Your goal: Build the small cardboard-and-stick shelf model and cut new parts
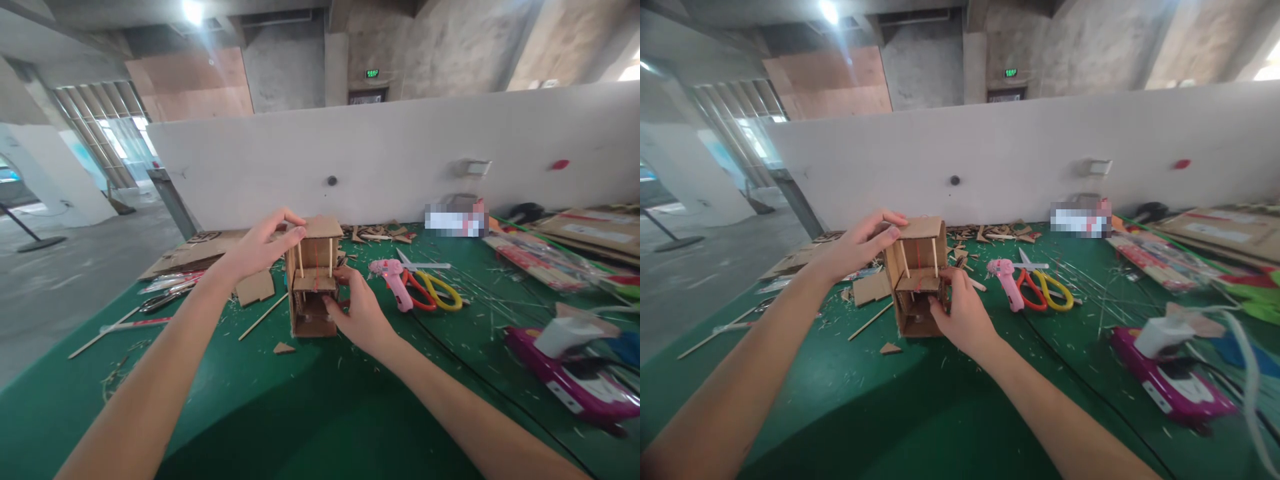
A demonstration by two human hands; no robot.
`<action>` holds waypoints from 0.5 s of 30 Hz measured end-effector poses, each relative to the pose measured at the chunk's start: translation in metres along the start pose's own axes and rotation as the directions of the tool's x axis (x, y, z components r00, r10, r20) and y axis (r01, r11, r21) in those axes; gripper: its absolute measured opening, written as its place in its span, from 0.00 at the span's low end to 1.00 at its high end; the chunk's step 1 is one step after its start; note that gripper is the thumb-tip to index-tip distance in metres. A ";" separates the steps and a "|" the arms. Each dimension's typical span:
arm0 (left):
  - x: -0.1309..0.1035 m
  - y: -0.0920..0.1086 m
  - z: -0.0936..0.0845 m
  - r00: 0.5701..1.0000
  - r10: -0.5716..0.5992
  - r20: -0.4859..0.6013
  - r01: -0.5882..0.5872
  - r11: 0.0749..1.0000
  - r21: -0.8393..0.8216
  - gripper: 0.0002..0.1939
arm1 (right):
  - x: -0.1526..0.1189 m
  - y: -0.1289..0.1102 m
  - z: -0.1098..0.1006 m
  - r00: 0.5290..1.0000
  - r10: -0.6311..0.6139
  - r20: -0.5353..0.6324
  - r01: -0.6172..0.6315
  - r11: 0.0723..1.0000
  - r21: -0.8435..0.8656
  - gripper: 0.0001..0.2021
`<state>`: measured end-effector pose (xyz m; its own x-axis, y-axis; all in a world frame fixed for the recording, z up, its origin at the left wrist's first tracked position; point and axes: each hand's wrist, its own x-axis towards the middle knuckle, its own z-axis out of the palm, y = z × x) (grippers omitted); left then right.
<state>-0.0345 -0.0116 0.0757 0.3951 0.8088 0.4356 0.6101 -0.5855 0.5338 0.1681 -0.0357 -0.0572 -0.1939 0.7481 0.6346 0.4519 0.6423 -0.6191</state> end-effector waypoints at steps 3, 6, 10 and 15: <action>-0.001 0.003 0.001 1.000 0.023 0.007 -0.022 0.999 -0.028 0.18 | -0.001 0.000 0.002 1.000 0.002 -0.013 -0.001 1.000 0.019 0.16; -0.002 0.007 0.003 0.999 0.052 0.006 -0.051 0.997 -0.058 0.18 | -0.002 0.000 0.005 0.999 0.027 -0.046 -0.023 0.996 0.091 0.15; -0.001 0.000 0.002 0.994 0.099 0.053 -0.096 0.994 -0.059 0.23 | -0.002 0.002 0.010 0.991 0.107 -0.080 -0.084 0.966 0.246 0.17; -0.009 -0.029 0.012 0.985 0.095 0.144 -0.094 0.995 -0.014 0.54 | 0.005 0.003 0.015 0.952 0.281 -0.121 -0.233 0.922 0.309 0.16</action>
<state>-0.0478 -0.0011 0.0474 0.5463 0.7489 0.3752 0.5606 -0.6597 0.5005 0.1557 -0.0270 -0.0629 0.0482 0.8725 0.4862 0.1931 0.4695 -0.8616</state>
